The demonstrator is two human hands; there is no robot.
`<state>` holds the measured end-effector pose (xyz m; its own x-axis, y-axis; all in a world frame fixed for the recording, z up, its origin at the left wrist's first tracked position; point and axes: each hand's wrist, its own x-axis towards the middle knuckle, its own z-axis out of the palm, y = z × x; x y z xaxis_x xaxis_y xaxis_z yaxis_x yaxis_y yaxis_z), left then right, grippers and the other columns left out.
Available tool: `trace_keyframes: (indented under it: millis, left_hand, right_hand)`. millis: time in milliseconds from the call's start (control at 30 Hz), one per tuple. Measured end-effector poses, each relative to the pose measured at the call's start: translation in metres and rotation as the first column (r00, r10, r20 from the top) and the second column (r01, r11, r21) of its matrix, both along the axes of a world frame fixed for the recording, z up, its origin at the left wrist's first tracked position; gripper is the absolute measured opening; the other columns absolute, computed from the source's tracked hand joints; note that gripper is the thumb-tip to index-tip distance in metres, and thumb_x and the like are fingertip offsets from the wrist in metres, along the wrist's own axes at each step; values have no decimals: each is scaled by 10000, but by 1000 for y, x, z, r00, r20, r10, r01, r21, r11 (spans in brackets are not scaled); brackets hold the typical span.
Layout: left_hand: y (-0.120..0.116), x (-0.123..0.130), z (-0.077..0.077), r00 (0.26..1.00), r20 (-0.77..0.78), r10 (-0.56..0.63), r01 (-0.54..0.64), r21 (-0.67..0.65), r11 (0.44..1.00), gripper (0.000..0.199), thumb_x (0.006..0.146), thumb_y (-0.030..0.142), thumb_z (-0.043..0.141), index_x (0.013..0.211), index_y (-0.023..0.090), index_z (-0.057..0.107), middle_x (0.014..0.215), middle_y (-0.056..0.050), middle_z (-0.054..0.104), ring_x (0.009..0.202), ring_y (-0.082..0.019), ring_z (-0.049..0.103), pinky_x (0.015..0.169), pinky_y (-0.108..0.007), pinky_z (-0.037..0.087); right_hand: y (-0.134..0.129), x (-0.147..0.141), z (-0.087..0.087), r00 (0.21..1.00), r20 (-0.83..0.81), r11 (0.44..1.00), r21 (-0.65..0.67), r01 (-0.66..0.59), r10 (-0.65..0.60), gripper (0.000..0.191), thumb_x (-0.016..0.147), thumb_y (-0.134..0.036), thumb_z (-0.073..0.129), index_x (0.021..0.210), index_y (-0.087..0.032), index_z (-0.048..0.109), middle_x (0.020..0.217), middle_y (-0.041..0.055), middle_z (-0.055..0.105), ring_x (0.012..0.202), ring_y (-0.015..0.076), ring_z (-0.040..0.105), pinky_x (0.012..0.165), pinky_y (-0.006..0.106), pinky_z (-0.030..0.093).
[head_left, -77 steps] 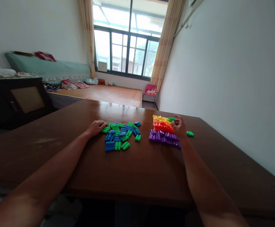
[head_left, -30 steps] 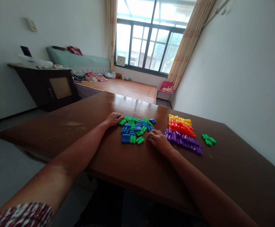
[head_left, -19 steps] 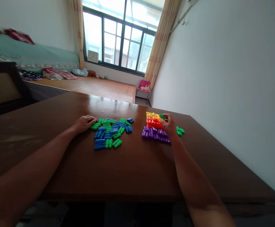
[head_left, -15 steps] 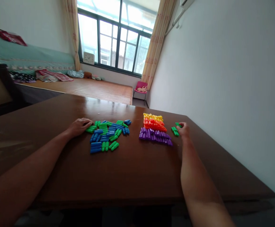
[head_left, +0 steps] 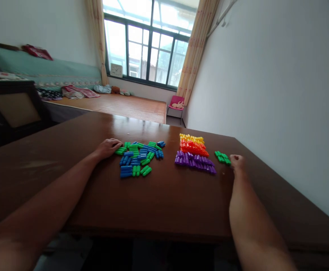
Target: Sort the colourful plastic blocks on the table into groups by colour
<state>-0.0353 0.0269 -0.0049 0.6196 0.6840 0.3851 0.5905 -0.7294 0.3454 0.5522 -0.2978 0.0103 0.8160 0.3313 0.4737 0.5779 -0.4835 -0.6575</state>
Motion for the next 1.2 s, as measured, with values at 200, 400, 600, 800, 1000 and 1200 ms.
trace_keyframes:
  millis: [200, 400, 600, 800, 1000, 1200]
  left_hand:
    - [-14, 3, 3, 997, -3, 73, -73, -18, 997, 410, 879, 444, 407, 924, 210, 740, 1009, -53, 722, 945, -198, 625, 918, -303, 454]
    - [-16, 4, -1, 992, -23, 122, -123, -14, 992, 391, 893, 420, 417, 933, 208, 744, 1032, -64, 714, 970, -210, 612, 919, -318, 448]
    - [-14, 6, -4, 993, 5, 114, -114, 1, 994, 368, 895, 401, 430, 909, 210, 745, 1030, -69, 715, 966, -212, 609, 911, -320, 446]
    - [-16, 6, -3, 994, -19, 104, -104, -17, 994, 356, 899, 393, 435, 911, 210, 739, 1048, -72, 710, 998, -221, 604, 934, -328, 428]
    - [-17, 4, -1, 996, -2, 92, -92, -28, 995, 392, 893, 430, 418, 944, 207, 735, 1063, -68, 709, 989, -219, 611, 932, -317, 435]
    - [-4, 3, -2, 999, -15, 42, -42, 5, 999, 453, 882, 497, 369, 947, 226, 725, 1054, -49, 716, 1014, -222, 613, 959, -319, 426]
  right_hand:
    - [50, -89, 39, 903, 394, 970, 90, -225, 173, 386, 870, -373, 452, 1072, -117, 657, 921, 130, 682, 755, 213, 617, 741, 369, 496]
    - [77, -259, 42, 334, 340, 434, -284, -855, 879, 265, 932, -306, 446, 1054, -233, 670, 1059, 82, 670, 931, 200, 617, 825, 351, 514]
    - [110, -318, 29, -32, 151, 50, -507, -860, 988, 381, 883, -154, 499, 1214, -285, 633, 1217, 69, 624, 1088, 236, 576, 974, 444, 454]
    - [136, -318, 21, 21, 97, 73, -577, -813, 995, 390, 799, -118, 604, 1155, -264, 666, 1182, 84, 570, 1035, 228, 594, 926, 416, 485]
    - [131, -321, 33, 13, 106, 67, -527, -847, 994, 302, 777, -108, 612, 1044, -230, 680, 1190, 78, 588, 1093, 229, 570, 983, 421, 451]
    - [120, -228, 69, 388, 95, 398, -126, -909, 917, 295, 853, -397, 566, 1056, -210, 671, 1019, 63, 662, 923, 188, 625, 813, 328, 515]
